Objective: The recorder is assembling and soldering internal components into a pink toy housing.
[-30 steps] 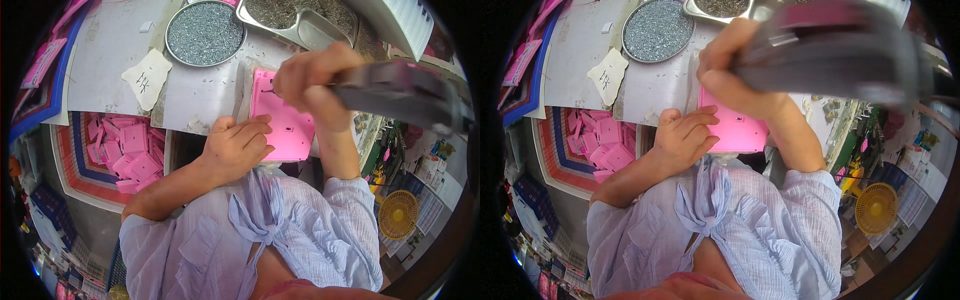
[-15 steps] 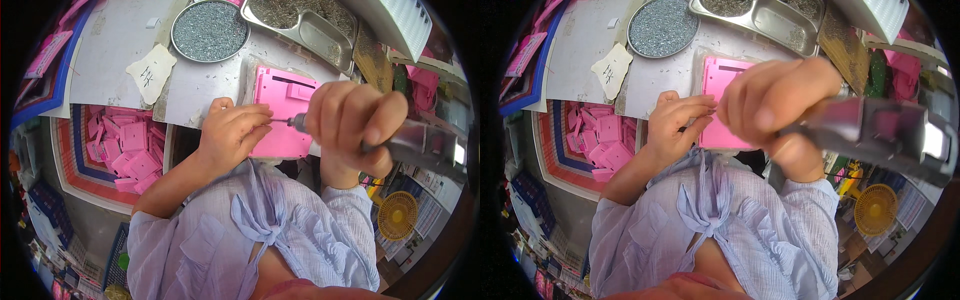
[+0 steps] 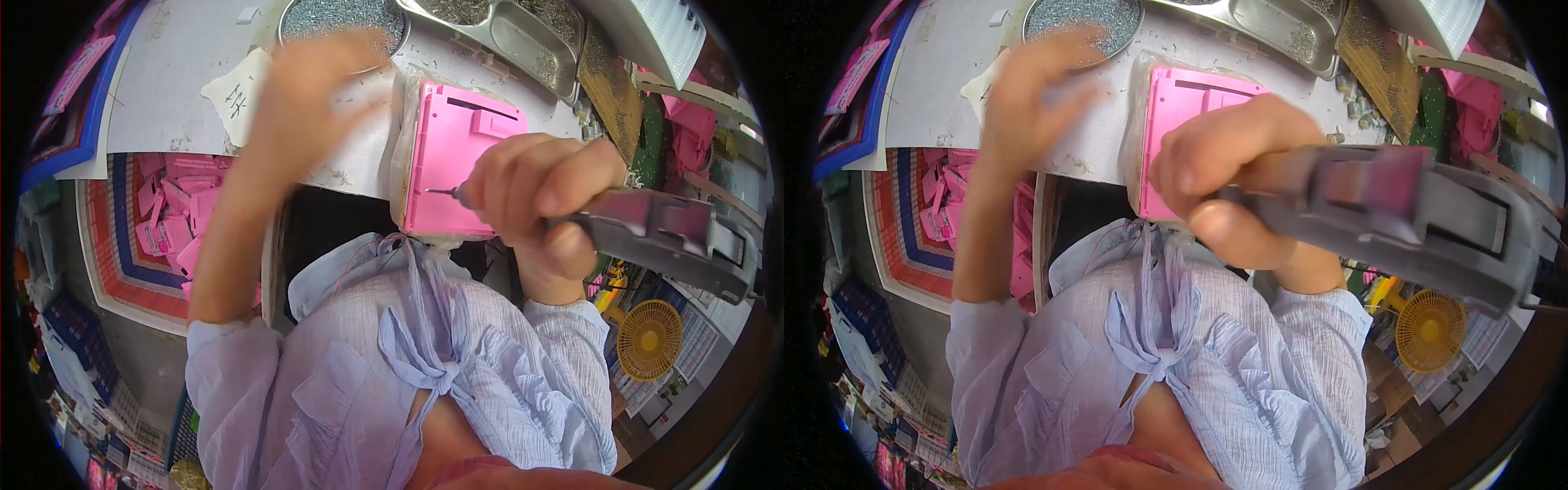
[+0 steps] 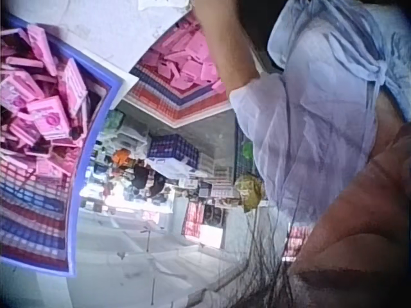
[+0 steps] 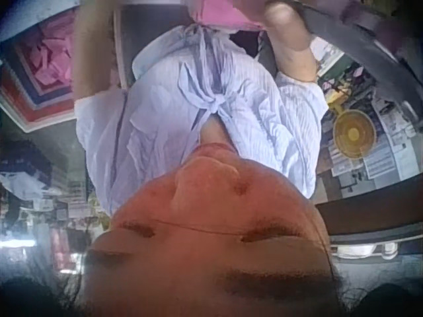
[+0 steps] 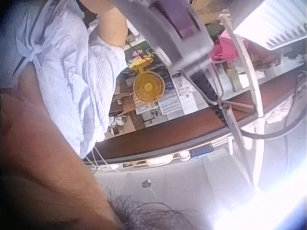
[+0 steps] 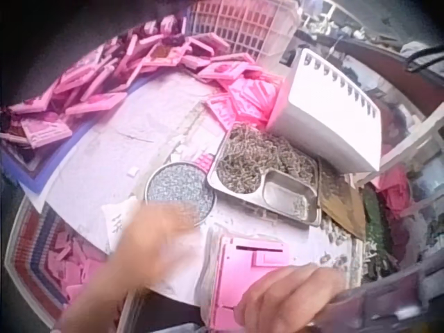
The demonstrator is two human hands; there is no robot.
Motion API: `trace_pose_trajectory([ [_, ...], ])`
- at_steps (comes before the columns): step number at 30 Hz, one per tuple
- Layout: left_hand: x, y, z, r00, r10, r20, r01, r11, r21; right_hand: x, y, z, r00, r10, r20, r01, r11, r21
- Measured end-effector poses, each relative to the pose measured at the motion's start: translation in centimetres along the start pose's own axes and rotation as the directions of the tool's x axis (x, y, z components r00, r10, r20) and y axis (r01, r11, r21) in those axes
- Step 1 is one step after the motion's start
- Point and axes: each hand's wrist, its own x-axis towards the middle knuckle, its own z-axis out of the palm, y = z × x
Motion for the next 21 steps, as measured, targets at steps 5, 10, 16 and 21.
trace_pose_trajectory([
  [5,1.8,-2.9,0.2,0.925,-0.368,0.091,0.291,0.843,0.453,-0.9,1.4,1.3,0.999,0.037,-0.027,-0.04,0.987,-0.158],
  [10,1.7,-3.6,0.6,0.958,-0.287,0.027,0.242,0.852,0.464,-0.4,2.7,1.3,0.995,0.005,0.103,0.037,0.913,-0.407],
  [16,0.7,-2.8,0.2,0.958,-0.194,0.21,0.114,0.932,0.343,0.0,3.8,1.2,0.978,-0.036,0.206,0.117,0.91,-0.398],
  [21,-3.9,5.2,0.2,0.969,0.001,0.247,0.002,1.0,-0.013,0.2,1.0,0.4,0.991,-0.06,0.124,0.096,0.946,-0.311],
])
